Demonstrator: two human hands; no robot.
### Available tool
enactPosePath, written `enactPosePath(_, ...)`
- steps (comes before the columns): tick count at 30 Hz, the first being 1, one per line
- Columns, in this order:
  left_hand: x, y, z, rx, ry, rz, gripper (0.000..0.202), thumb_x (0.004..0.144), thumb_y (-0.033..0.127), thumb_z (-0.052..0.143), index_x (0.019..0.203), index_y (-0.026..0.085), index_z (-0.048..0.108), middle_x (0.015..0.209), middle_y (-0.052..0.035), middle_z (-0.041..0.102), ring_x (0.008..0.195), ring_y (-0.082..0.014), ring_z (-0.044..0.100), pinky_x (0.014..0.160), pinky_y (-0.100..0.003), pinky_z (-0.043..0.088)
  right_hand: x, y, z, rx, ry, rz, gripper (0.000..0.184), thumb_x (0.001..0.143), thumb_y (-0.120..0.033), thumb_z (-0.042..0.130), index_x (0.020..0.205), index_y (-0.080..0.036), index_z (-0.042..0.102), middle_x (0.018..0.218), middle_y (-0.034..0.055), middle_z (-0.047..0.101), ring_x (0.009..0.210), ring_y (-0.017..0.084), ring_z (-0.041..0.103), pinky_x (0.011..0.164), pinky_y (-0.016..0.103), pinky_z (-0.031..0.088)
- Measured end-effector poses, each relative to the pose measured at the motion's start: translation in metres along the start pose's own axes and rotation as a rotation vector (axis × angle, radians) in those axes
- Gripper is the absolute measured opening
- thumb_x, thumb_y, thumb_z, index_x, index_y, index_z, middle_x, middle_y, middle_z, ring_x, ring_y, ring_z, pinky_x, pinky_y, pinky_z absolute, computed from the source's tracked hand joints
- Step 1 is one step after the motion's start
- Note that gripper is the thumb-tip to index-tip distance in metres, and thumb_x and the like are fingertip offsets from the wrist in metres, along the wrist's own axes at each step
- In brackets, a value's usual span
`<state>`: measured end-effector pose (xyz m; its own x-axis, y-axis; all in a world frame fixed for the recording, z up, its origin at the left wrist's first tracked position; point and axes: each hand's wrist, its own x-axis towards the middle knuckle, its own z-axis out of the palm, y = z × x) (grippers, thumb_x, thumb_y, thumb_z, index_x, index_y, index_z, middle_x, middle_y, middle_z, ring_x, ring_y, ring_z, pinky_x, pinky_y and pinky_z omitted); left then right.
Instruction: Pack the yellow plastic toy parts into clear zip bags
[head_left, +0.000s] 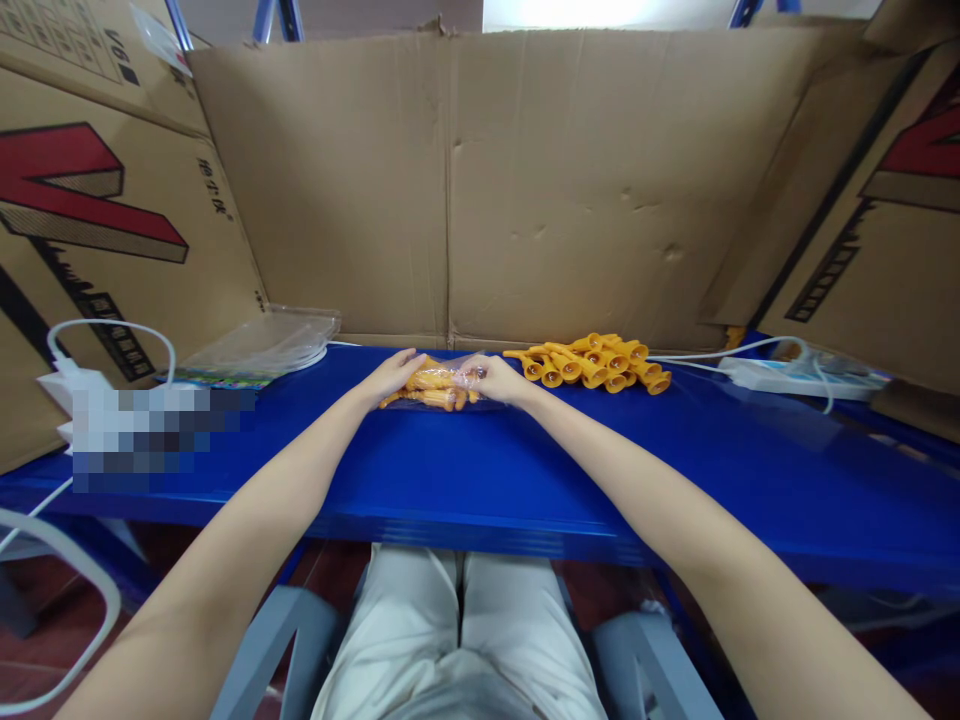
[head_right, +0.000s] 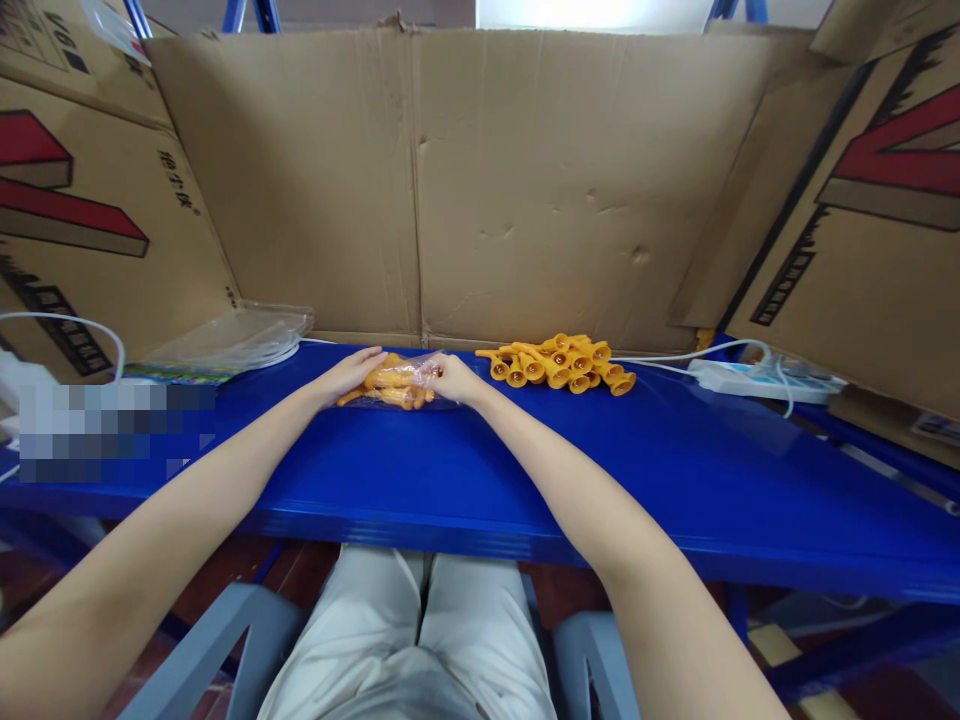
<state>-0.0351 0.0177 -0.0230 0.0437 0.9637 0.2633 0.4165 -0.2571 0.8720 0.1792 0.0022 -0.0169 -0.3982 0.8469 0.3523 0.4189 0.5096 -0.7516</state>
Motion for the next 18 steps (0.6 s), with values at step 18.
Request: enactPosePath(18,0.001,-0.003,0.000,-0.067,-0.035,-0.020,0.046,0.088,0.049,0.043,0.108,0.014,0.065,0.120,-0.0104,0.065,0.116,-0.0256,0.056,0.101,-0.035,0.041,-0.008,-0.017,-0.010,0.501,-0.085,0.448,0.017,0.085,0.000,0.046,0.082,-0.016,0.047,0.049,-0.0028,0.055,0.042,0.008,0.054,0.048,0.019,0.048)
